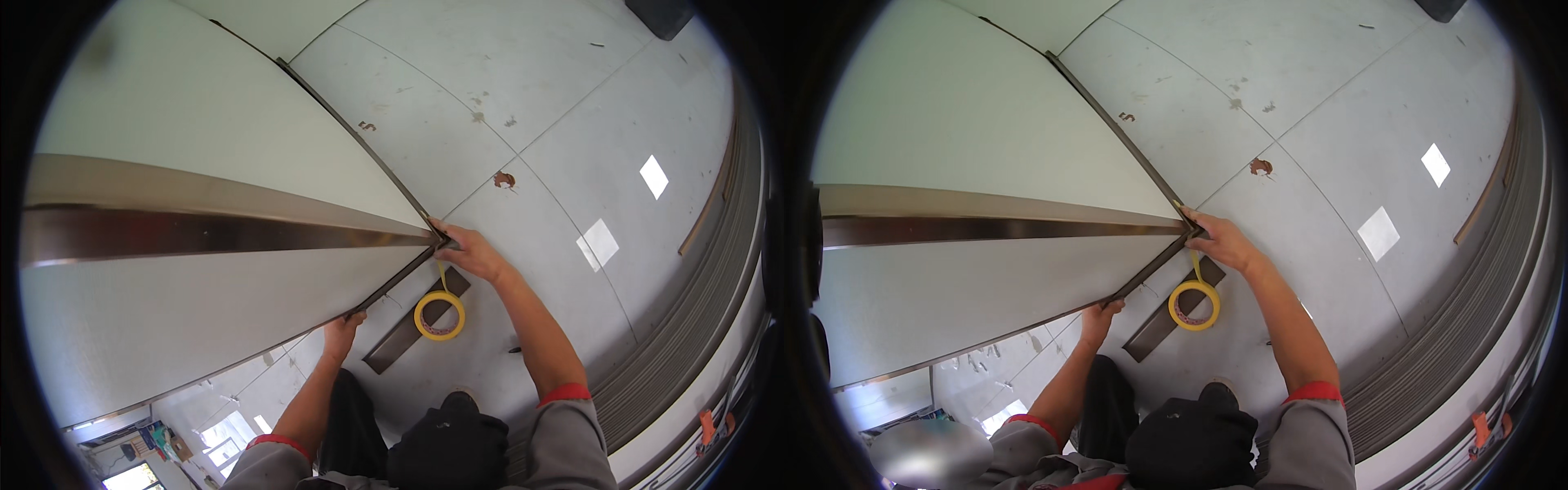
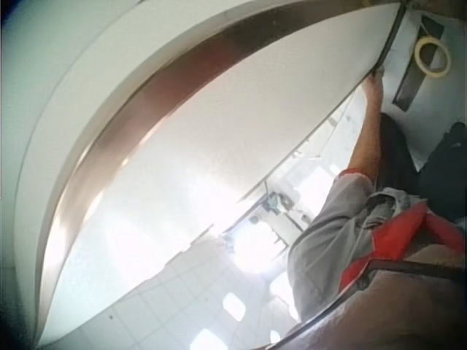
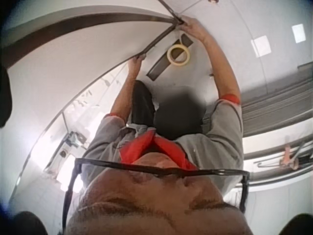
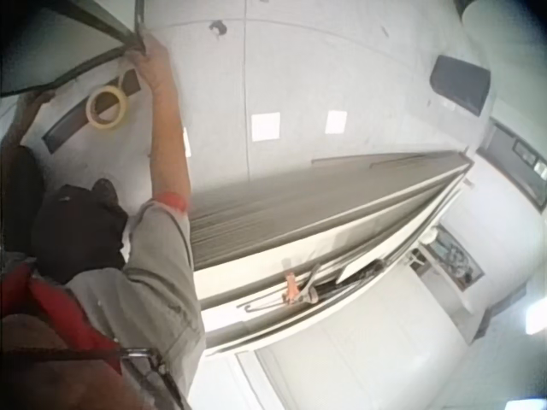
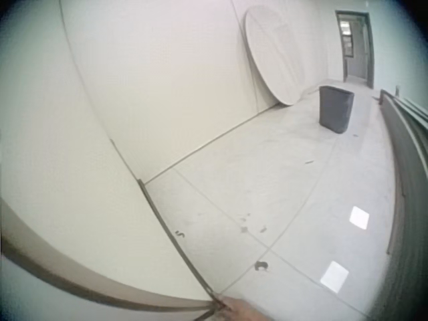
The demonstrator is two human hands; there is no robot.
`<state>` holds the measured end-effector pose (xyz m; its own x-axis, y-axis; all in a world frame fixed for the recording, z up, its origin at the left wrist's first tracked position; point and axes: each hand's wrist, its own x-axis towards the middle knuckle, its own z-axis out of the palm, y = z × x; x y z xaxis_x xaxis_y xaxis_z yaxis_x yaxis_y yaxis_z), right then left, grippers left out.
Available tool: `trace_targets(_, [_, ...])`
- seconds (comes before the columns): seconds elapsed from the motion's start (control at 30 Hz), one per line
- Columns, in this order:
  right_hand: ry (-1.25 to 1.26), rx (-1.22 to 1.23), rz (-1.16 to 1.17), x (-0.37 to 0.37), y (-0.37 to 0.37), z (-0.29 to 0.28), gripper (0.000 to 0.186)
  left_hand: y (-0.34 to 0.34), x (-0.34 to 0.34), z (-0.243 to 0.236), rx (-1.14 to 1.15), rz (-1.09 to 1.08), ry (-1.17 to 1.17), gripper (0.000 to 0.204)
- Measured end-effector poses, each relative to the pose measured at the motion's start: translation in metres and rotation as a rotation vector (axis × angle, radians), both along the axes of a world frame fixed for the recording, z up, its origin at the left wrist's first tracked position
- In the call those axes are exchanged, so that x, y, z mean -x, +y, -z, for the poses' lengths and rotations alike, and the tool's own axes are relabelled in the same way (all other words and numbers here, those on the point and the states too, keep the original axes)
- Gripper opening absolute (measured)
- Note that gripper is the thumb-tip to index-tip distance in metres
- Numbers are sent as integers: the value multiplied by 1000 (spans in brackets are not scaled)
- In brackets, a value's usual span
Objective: The person kneels and applies yellow tape along the bottom edge of a wall panel, then places a long trim piece along the taped line. They later sweep the floor with a broom and dustpan while another person moves a large panel nearby.
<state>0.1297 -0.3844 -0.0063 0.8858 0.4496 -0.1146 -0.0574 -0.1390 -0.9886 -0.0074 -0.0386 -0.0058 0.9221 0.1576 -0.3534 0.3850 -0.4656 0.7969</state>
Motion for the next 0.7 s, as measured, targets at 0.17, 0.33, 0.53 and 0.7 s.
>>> trace_targets(0.17, [-43,106,128,13,16,7,73,12,2,1,-70,103,42,13])
trace_targets(0.33, [-101,139,253,18,30,16,78,5,-2,-4,-75,77,46,15])
trace_targets(0.53, [-96,143,295,19,35,16,77,6,0,-5,-114,63,55,20])
trace_targets(0.7, [-84,249,290,19,35,2,77,-52,24,-22,81,-259,264,31])
